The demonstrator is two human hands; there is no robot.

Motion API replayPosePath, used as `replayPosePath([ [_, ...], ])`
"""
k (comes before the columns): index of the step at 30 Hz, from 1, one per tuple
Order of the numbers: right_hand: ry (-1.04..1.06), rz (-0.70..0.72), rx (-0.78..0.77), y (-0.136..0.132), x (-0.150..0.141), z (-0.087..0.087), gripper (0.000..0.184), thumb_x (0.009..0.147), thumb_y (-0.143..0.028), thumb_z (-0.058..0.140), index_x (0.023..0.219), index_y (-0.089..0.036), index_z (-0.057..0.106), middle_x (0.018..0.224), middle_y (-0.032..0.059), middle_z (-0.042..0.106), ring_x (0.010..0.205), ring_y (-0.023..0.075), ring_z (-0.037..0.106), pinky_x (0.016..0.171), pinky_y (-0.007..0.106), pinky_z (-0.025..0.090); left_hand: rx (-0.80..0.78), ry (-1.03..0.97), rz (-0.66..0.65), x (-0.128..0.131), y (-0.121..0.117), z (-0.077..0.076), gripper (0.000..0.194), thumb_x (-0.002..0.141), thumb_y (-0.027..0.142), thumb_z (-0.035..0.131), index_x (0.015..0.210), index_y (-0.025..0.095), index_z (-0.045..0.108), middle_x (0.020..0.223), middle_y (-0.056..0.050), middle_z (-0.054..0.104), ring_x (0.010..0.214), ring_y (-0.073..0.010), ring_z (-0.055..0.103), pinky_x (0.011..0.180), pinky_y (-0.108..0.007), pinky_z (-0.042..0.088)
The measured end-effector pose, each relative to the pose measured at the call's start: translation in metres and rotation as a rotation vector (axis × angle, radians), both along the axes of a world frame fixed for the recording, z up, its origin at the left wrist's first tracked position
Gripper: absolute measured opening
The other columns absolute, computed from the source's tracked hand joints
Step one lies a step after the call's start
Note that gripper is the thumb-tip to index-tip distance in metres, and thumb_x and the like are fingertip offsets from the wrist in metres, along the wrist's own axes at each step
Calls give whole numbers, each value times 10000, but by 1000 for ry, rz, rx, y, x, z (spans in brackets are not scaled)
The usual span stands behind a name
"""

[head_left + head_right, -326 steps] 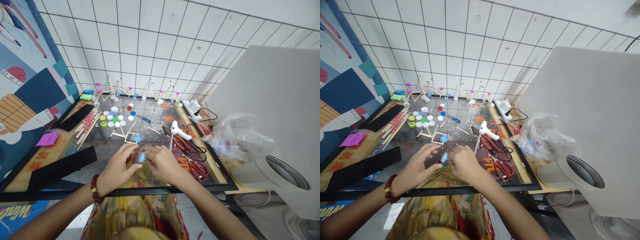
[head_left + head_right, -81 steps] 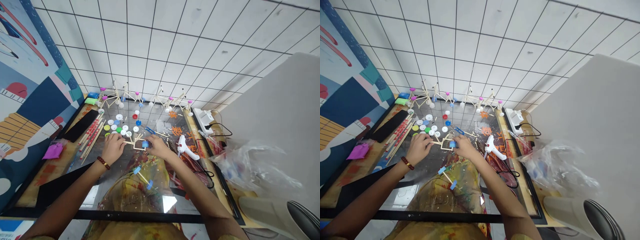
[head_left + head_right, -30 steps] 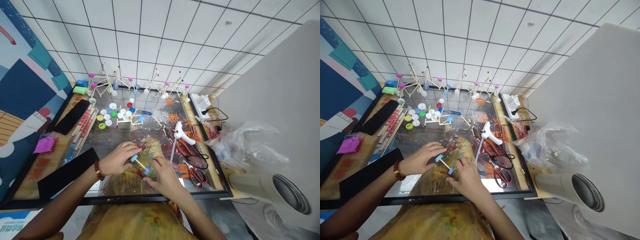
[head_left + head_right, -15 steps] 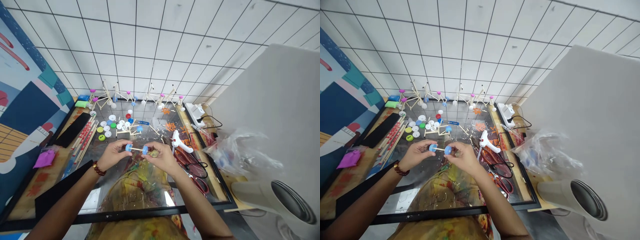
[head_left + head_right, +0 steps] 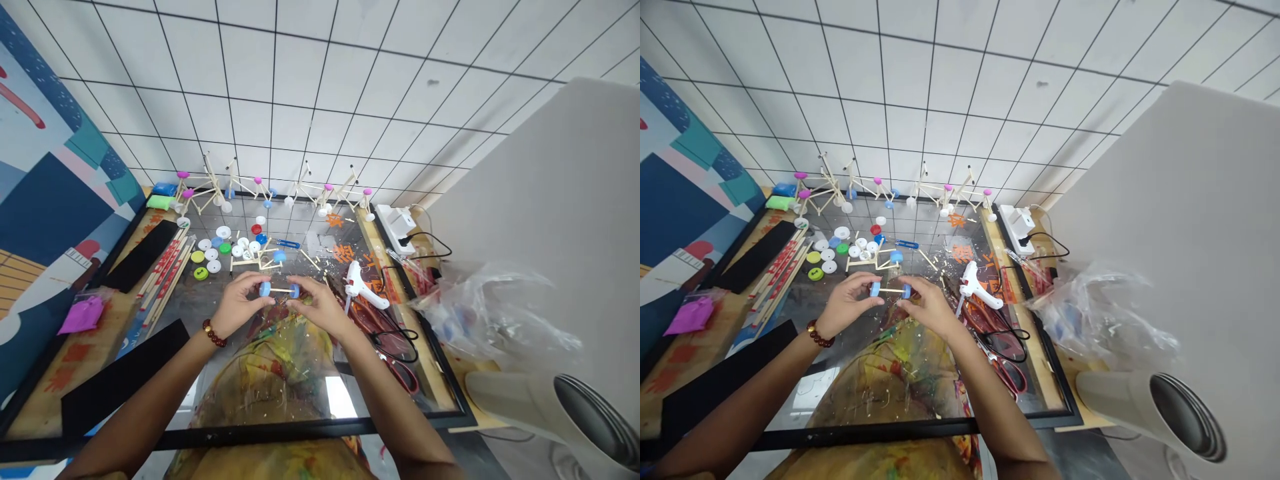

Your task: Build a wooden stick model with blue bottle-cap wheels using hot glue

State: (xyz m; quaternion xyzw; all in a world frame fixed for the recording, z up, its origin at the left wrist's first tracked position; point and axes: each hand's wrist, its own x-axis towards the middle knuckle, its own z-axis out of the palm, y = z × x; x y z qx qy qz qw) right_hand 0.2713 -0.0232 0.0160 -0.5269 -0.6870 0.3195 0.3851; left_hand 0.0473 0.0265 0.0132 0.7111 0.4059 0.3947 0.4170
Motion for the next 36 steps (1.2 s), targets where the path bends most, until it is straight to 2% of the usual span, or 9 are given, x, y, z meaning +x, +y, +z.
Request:
replayPosePath([
  [4,0,-40,60,-2,-1,3,250,882,-287,656,1122,-235,702,1070,69,715,956,185,673,874,334,524,-69,-27,-115,-3,-1,-5,421,773,327,768,1172,215,695,1148,-103,663,975,-209,653,849,-344,546],
  [9,24,-36,57,-6,-2,3,475,805,-344,758,1254,-257,631,1136,77,686,982,206,646,889,358,521,-213,-74,-142,-6,-3,-12,408,834,338,698,1212,191,653,1151,-110,693,1002,-215,667,921,-384,539],
  [12,125,-22,18,-8,-1,-4,469,847,-345,705,1297,-259,601,1176,82,681,1008,204,647,906,360,520,-286,-110,-163,-6,-5,-13,448,844,359,682,1251,185,614,1135,-103,702,994,-208,668,908,-377,544],
  [16,221,-70,-27,-8,0,-14,420,847,-367,704,1239,-233,631,1006,46,713,865,174,656,829,324,540,-258,-96,-199,-6,-7,-7,523,856,373,673,1330,202,535,1065,-80,691,931,-186,659,841,-331,544],
  [20,175,-42,42,-9,-3,-12,345,812,-384,747,1117,-235,684,946,28,710,803,158,649,800,304,542,-4,116,-200,-5,-12,4,185,901,355,612,974,186,633,938,-51,654,864,-173,617,807,-306,496],
  [23,193,-8,82,-10,-6,-9,328,811,-377,749,1100,-235,684,938,26,710,795,149,649,789,290,544,104,272,-255,-3,-18,11,205,975,319,484,926,190,636,888,-38,643,834,-161,600,775,-289,456],
  [27,238,22,47,-12,-8,-9,400,799,-380,763,1163,-242,670,961,29,720,827,150,662,827,303,548,113,315,-274,2,-24,14,265,993,331,458,921,200,676,814,-24,638,763,-152,595,704,-268,429],
  [33,599,111,-195,-11,-13,-18,430,758,-474,783,1103,-246,662,922,21,740,834,171,711,770,313,585,26,175,-237,8,-23,7,291,978,351,485,866,182,695,776,-24,656,723,-148,609,685,-253,446],
  [36,521,84,-110,-10,-13,-17,391,766,-446,785,1078,-243,665,908,20,727,813,167,697,749,303,577,14,186,-238,8,-22,7,308,972,362,492,834,178,697,760,-23,655,714,-147,604,680,-252,437],
])
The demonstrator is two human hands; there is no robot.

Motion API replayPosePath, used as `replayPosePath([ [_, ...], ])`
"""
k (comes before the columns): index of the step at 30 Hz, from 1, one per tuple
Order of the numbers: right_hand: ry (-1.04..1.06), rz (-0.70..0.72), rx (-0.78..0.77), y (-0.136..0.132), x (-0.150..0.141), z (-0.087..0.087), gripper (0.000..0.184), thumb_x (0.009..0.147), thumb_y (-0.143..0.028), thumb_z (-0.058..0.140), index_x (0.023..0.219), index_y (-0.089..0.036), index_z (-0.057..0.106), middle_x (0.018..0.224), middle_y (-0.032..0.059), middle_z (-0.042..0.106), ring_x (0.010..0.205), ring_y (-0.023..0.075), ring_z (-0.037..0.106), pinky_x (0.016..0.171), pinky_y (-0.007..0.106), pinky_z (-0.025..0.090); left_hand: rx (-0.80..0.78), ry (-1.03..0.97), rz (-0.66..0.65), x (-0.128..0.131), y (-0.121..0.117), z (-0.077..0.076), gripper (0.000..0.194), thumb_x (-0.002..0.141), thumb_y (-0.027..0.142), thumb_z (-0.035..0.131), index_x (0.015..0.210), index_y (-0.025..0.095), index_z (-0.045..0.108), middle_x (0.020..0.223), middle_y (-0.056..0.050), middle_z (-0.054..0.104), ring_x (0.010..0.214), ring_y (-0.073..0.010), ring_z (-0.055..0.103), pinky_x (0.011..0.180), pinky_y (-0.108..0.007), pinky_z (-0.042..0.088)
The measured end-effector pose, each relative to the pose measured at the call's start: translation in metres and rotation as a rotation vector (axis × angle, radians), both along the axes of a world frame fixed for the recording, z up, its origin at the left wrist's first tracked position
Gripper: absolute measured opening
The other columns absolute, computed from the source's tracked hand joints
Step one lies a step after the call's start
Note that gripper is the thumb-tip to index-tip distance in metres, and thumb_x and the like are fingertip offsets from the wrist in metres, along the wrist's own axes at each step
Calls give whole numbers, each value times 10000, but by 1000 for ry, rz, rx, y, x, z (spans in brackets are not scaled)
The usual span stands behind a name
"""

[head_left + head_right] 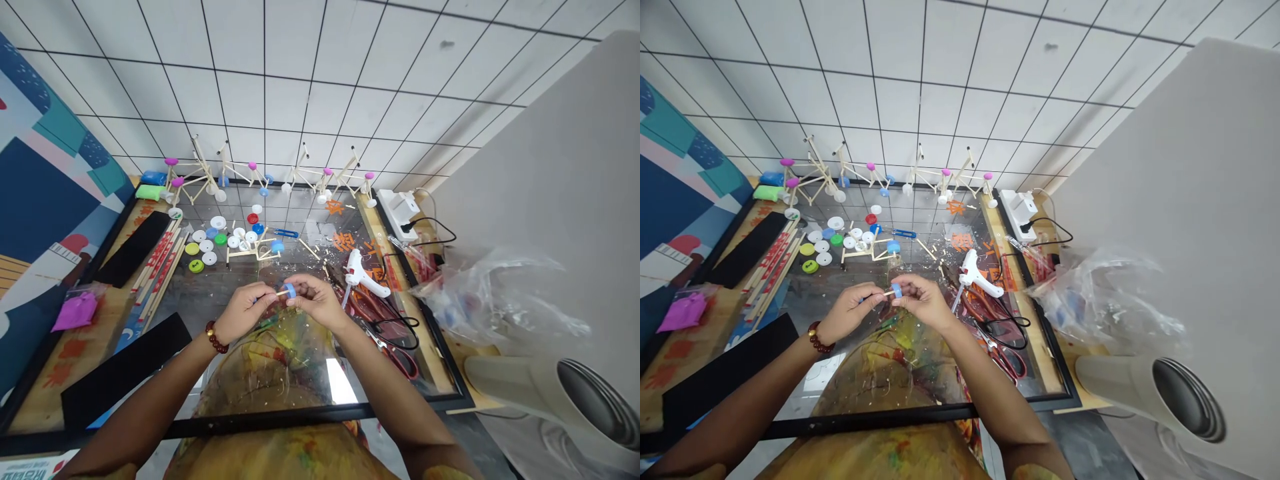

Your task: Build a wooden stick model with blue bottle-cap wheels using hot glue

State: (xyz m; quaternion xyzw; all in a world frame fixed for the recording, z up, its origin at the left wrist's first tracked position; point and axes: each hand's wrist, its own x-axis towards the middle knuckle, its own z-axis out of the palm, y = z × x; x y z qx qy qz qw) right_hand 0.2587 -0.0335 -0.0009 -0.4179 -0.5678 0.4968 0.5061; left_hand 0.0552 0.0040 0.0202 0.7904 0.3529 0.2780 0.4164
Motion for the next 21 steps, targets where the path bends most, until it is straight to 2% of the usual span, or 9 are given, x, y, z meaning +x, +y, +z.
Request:
replayPosePath([
  [3,-296,-117,197,-1,2,5,263,817,-336,749,1049,-232,684,905,33,705,777,155,660,749,292,554,0,44,40,1,-2,1,305,965,354,498,822,177,702,737,-20,659,695,-146,592,672,-253,420],
  [5,-457,-135,295,-1,4,9,218,867,-267,686,1082,-232,679,949,50,698,804,160,655,760,294,548,-32,52,57,1,-3,2,302,956,358,505,823,177,707,744,-23,674,705,-149,592,684,-256,420],
  [7,-524,-122,344,-2,5,11,232,897,-235,636,1128,-241,660,986,62,696,857,174,664,778,303,550,-100,37,62,1,-2,1,298,938,373,525,815,175,710,763,-25,686,724,-152,594,701,-257,423],
  [9,-529,-100,367,-2,5,11,245,906,-226,622,1148,-250,648,1003,63,701,909,186,670,809,315,552,-233,11,50,-1,0,0,311,916,406,545,799,169,709,694,-11,646,656,-134,553,650,-245,406],
  [12,-484,-65,378,-1,4,9,243,911,-218,610,1148,-256,648,1035,63,710,944,187,674,838,321,551,-554,-61,27,-4,4,-2,380,861,507,594,782,150,695,523,41,452,484,-81,371,494,-214,277],
  [15,-402,-54,324,-1,3,7,229,893,-238,644,1121,-251,660,1002,48,714,874,167,676,798,295,552,-813,-160,34,-6,7,-2,451,764,575,691,768,124,681,514,67,360,443,-45,264,448,-201,175],
  [19,-271,-47,196,0,1,0,257,845,-329,716,1083,-239,674,949,38,714,825,161,679,779,289,551,-1008,-213,8,-7,9,0,479,692,568,770,767,105,676,538,65,372,414,-19,250,422,-194,116],
  [21,-198,-34,135,1,1,-3,300,827,-371,735,1084,-232,669,930,39,716,818,167,685,769,293,554,-1048,-219,-12,-7,9,2,478,681,561,781,768,103,672,546,63,376,409,-15,258,412,-188,107],
])
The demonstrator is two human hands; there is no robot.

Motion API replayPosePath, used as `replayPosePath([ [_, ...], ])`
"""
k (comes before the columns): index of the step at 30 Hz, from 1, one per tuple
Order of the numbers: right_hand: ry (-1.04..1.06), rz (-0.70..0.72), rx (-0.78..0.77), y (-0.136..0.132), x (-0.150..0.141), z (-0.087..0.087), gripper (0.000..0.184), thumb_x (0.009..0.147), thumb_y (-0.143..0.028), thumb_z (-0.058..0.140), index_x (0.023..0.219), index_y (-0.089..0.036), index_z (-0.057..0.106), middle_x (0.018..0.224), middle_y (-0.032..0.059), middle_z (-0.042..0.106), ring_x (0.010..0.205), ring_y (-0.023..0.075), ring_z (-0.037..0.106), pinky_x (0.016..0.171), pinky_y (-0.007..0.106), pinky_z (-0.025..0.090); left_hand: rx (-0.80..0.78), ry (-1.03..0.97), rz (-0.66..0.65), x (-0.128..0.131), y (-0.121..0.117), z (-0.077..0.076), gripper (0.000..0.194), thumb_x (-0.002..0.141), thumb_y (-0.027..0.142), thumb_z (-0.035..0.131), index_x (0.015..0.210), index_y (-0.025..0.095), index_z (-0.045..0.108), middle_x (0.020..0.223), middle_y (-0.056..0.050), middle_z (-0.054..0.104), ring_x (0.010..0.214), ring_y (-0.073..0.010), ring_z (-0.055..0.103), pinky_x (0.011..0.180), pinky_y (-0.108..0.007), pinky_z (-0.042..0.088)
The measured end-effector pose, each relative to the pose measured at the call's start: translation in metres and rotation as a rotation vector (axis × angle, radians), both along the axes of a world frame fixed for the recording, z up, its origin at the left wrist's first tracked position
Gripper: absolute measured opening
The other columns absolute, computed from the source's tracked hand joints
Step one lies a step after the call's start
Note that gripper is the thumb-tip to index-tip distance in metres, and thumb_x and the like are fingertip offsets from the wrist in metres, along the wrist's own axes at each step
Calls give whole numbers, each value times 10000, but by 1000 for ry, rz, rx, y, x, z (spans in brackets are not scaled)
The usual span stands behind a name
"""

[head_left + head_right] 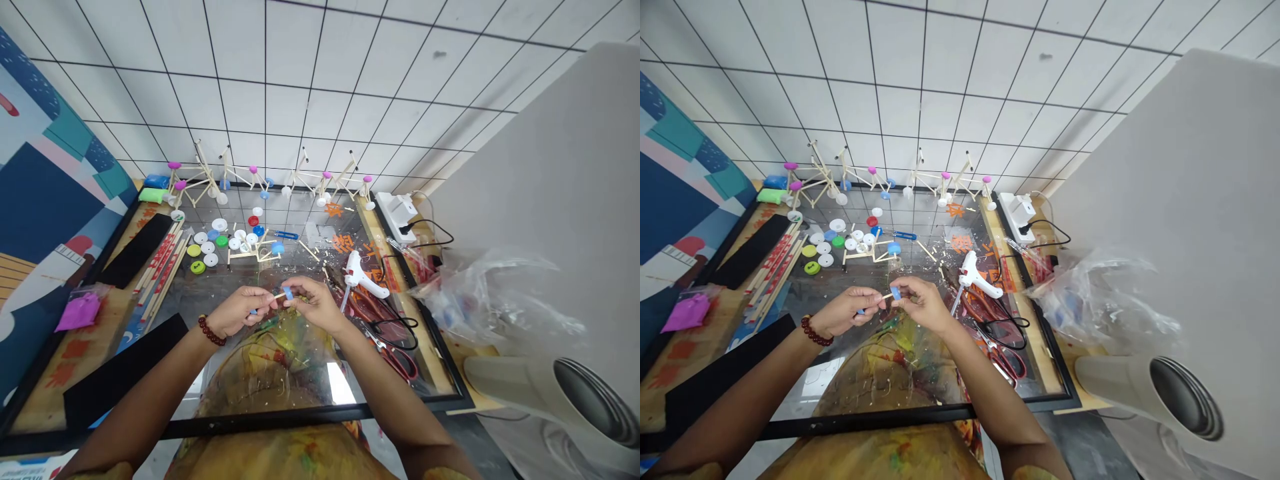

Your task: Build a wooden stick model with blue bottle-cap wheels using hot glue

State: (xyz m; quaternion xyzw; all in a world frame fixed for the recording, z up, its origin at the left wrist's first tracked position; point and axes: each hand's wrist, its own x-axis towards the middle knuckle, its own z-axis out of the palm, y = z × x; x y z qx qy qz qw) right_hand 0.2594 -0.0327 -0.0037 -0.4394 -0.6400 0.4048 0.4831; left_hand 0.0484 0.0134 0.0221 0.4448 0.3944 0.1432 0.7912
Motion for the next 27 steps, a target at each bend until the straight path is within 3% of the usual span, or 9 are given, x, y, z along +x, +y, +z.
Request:
replayPosePath([
  [2,31,8,-36,1,0,-2,324,807,-388,753,1074,-227,666,903,35,715,798,167,682,755,295,553,41,18,-5,1,-1,0,471,712,564,754,785,106,674,542,65,376,410,-17,263,403,-177,129],
  [4,4,-11,-35,2,2,-2,322,787,-384,770,1049,-224,670,876,23,706,772,159,665,751,294,546,198,65,36,1,-3,-1,426,757,532,727,868,123,687,582,45,449,434,-32,334,404,-166,221],
  [6,-34,-60,-16,2,5,-1,317,772,-372,781,1031,-224,674,862,12,692,759,153,644,753,293,538,430,93,115,2,-5,-5,383,756,442,750,1006,160,678,764,-10,604,572,-77,521,494,-184,404],
  [8,-60,-108,-6,3,10,0,317,777,-357,776,1045,-224,672,853,5,684,749,150,635,742,290,535,635,100,187,1,-5,-10,419,744,348,761,1114,191,642,1040,-67,669,838,-151,645,695,-253,531],
  [12,-260,-145,65,4,18,1,297,811,-338,753,1068,-212,676,907,36,689,795,177,647,760,316,532,925,274,235,-4,-1,-20,354,820,292,675,1161,203,642,1155,-95,683,967,-213,668,867,-375,548],
  [16,-623,-143,154,4,22,-1,297,832,-380,737,1066,-203,692,1070,105,675,984,261,633,892,424,494,1229,480,138,-8,2,-23,303,819,261,695,1119,217,689,1083,-79,714,1064,-269,627,954,-443,514],
  [19,-748,-140,129,4,23,-2,406,816,-434,748,1147,-214,668,1138,114,664,1035,289,618,932,464,469,1289,549,63,-9,0,-21,401,813,261,704,1208,217,653,1176,-92,683,1146,-292,589,996,-464,497],
  [23,-736,-115,107,3,23,-1,680,751,-479,800,1330,-219,556,1280,125,615,1157,310,579,992,479,444,1234,569,59,-13,0,-18,651,756,260,751,1370,243,537,1363,-98,568,1263,-302,536,1054,-463,472],
  [27,-746,-127,89,3,23,0,682,782,-493,768,1369,-246,523,1302,121,608,1186,311,568,1007,486,429,1136,505,129,-15,4,-17,662,729,271,766,1353,239,548,1350,-98,567,1166,-275,600,960,-423,530],
])
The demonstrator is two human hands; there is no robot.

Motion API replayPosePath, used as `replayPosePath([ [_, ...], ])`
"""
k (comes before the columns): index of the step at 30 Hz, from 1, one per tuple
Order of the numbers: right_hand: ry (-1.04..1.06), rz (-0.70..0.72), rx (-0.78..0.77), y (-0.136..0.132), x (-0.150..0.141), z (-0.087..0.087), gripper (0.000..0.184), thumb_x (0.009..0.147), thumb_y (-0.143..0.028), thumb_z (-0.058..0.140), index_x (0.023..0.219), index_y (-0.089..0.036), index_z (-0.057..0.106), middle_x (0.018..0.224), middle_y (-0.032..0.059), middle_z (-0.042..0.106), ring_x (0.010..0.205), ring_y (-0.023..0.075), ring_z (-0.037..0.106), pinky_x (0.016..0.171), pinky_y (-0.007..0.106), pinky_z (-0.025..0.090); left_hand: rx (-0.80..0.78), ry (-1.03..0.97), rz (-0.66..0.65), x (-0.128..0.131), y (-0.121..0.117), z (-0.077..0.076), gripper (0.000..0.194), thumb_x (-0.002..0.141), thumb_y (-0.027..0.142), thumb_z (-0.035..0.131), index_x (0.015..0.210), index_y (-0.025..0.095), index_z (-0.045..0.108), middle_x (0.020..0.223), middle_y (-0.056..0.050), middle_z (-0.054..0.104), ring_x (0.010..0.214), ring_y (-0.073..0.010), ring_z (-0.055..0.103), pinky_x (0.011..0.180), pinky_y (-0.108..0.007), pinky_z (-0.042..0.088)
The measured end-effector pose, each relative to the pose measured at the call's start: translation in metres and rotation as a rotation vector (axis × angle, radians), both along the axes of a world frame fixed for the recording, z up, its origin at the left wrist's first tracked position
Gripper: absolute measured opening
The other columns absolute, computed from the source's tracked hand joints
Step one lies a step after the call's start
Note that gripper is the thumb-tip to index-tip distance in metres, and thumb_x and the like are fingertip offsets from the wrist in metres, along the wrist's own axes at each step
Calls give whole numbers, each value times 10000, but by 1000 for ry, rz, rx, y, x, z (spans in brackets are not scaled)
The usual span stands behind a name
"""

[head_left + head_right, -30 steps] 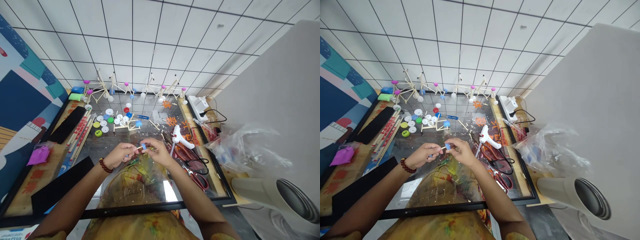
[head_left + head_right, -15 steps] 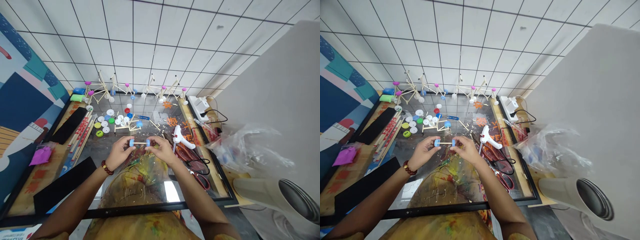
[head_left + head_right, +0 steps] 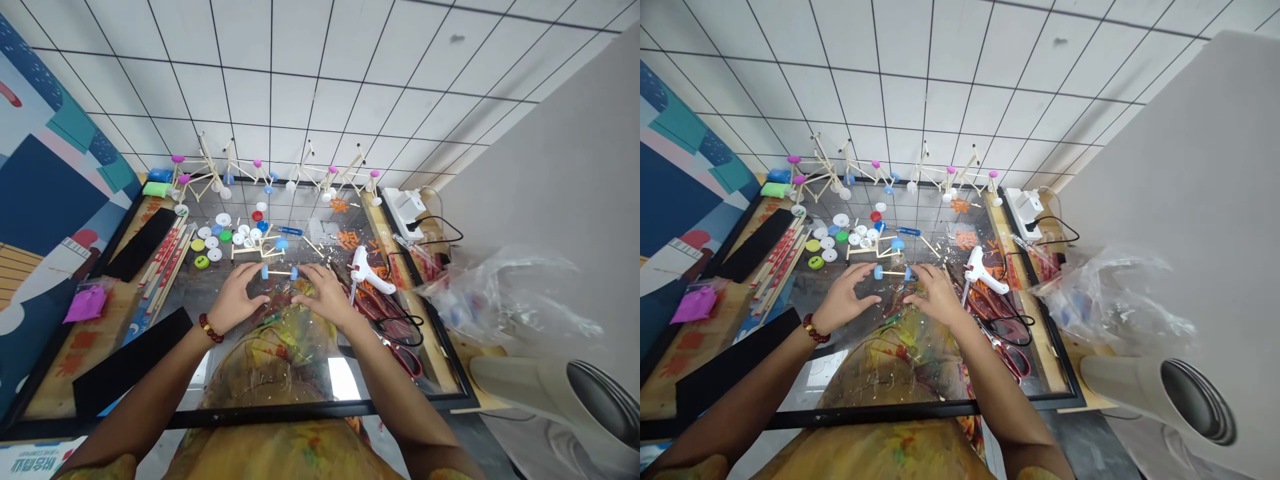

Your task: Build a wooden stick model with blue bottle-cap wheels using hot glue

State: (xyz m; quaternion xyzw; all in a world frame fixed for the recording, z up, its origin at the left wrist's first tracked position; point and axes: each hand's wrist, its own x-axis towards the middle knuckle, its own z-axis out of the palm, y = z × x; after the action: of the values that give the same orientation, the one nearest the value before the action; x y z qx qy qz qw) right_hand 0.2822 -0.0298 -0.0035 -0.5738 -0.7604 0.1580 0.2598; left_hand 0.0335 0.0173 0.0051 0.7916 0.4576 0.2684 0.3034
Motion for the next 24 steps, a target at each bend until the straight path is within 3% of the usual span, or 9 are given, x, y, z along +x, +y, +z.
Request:
replayPosePath([
  [3,-8,-13,14,-1,0,-1,669,799,-509,747,1367,-234,524,1297,127,612,1192,314,566,1009,487,425,20,-132,66,-1,1,6,479,747,282,752,1208,221,639,1207,-81,646,996,-218,652,856,-364,554],
  [6,-2,-41,44,-1,1,-3,658,820,-517,722,1375,-230,517,1310,135,607,1196,311,567,1001,480,432,124,-280,179,-5,2,20,127,811,305,705,879,198,694,919,-38,688,825,-168,640,769,-311,537],
  [9,19,-68,65,0,2,-6,637,849,-506,693,1392,-236,501,1333,135,595,1201,304,566,988,464,444,218,-368,293,-10,4,31,167,841,332,688,748,197,656,776,-8,657,745,-149,613,727,-292,515],
  [12,31,-67,90,2,-1,-6,635,859,-489,685,1404,-227,488,1354,134,584,1228,305,544,1012,460,426,259,-231,302,-7,8,27,208,775,374,761,859,198,690,879,-34,697,829,-192,639,773,-330,525],
  [15,-4,-51,122,5,-13,0,558,881,-448,667,1370,-220,524,1359,122,590,1211,299,536,996,444,412,243,-4,177,6,10,9,513,682,389,842,1129,198,679,1162,-108,696,1092,-304,618,939,-440,502],
  [16,-27,-46,131,6,-19,3,509,893,-422,655,1347,-216,547,1349,115,602,1199,297,534,977,438,408,244,42,139,10,10,3,528,691,373,838,1160,197,672,1191,-118,690,1123,-321,606,968,-463,487],
  [19,-132,-26,167,9,-37,9,375,922,-323,612,1276,-200,605,1280,107,659,1174,305,517,945,445,369,245,80,86,19,11,-9,365,755,278,786,1097,189,696,1098,-104,724,1056,-306,631,956,-468,493],
  [24,-200,-41,169,13,-52,10,161,949,-219,549,1004,-213,700,943,89,752,1012,268,562,914,447,291,218,-84,78,19,7,-8,287,768,228,760,1046,197,697,1051,-78,704,979,-235,661,900,-386,540],
])
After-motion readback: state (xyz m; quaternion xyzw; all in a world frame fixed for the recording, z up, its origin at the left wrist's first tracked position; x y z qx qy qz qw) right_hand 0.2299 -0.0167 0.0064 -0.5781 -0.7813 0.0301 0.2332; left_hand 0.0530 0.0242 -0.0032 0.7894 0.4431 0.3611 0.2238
